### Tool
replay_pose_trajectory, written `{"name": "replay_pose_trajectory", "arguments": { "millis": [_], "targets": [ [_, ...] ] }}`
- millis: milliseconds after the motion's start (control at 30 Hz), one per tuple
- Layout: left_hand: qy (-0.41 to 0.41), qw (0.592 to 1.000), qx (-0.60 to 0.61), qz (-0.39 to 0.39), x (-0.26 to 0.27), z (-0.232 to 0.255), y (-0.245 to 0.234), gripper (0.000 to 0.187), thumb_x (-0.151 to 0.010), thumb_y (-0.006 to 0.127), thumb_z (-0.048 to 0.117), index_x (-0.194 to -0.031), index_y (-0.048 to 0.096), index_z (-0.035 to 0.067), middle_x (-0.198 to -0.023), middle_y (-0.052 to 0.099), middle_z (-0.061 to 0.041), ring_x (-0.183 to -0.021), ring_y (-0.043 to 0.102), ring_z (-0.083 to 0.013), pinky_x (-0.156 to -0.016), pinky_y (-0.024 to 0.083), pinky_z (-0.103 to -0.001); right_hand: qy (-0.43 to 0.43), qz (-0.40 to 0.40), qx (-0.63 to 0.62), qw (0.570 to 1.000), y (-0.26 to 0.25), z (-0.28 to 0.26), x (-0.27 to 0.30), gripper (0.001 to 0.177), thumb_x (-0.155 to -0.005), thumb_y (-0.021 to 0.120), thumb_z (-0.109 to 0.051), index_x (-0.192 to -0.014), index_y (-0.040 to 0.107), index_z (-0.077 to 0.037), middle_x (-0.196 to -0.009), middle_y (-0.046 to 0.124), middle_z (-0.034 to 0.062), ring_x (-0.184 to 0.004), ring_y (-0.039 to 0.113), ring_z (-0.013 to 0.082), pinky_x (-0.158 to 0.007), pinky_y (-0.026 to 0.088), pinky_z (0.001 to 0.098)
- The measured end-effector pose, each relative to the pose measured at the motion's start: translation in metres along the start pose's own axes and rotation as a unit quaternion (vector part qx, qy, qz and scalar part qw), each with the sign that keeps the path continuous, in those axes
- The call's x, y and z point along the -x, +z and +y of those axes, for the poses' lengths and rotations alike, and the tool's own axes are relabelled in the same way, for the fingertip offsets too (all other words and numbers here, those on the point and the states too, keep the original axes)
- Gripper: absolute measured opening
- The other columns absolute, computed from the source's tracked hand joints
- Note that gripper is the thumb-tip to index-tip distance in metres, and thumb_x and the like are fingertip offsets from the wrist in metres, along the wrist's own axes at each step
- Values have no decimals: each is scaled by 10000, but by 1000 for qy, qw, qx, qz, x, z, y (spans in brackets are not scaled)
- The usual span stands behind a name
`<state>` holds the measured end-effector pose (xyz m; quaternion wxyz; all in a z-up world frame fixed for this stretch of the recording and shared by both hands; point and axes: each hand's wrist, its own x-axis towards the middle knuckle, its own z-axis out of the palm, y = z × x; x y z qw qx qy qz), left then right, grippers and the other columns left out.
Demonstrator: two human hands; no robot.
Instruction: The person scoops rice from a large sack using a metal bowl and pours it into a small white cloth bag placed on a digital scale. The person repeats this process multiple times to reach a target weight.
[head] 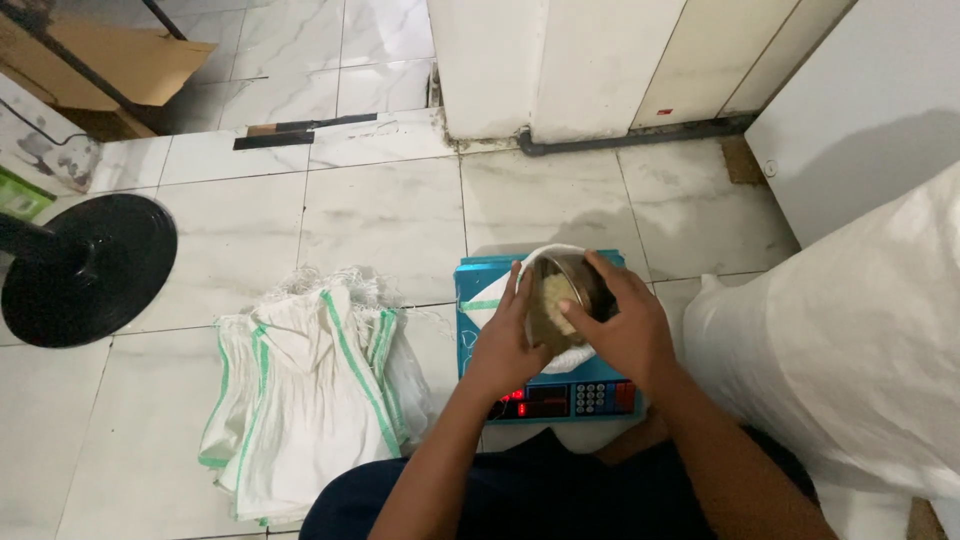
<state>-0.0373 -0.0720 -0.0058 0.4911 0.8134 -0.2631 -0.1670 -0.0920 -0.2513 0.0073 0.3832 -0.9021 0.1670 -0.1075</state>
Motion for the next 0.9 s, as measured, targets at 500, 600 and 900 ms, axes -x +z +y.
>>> {"name": "replay_pose_trajectory", "arguments": {
  "millis": [500, 600, 900],
  "targets": [
    [-23, 1000, 7, 10, 1, 4, -4, 999, -717, 643, 94, -1656, 305, 136, -1747, 154, -189, -1202, 599, -584, -797, 598, -520, -234, 156, 184, 942, 5, 19, 0, 749, -838, 850, -454, -1504, 606, -216, -1197, 711, 159, -1158, 693, 325, -1032, 443, 560],
    [-18, 999, 10, 25, -1, -7, -1, 962, -731, 678, 166, -1641, 366, 206, -1730, 185, -210, -1264, 545, -601, -868, 586, -576, -223, 145, 145, 953, 6, 21, -1, 772, -830, 873, -442, -1514, 594, -220, -1240, 696, 153, -1198, 671, 327, -1060, 432, 563],
    [60, 988, -49, 132, 9, 3, 1, 567, -857, 743, 312, -1419, 665, 284, -1599, 442, -222, -958, 728, -521, -835, 598, -565, -50, 136, -163, 976, -15, 6, 12, 660, -995, 698, -380, -1535, 502, -54, -1471, 548, 287, -1366, 521, 478, -1133, 401, 631]
  ]
}}
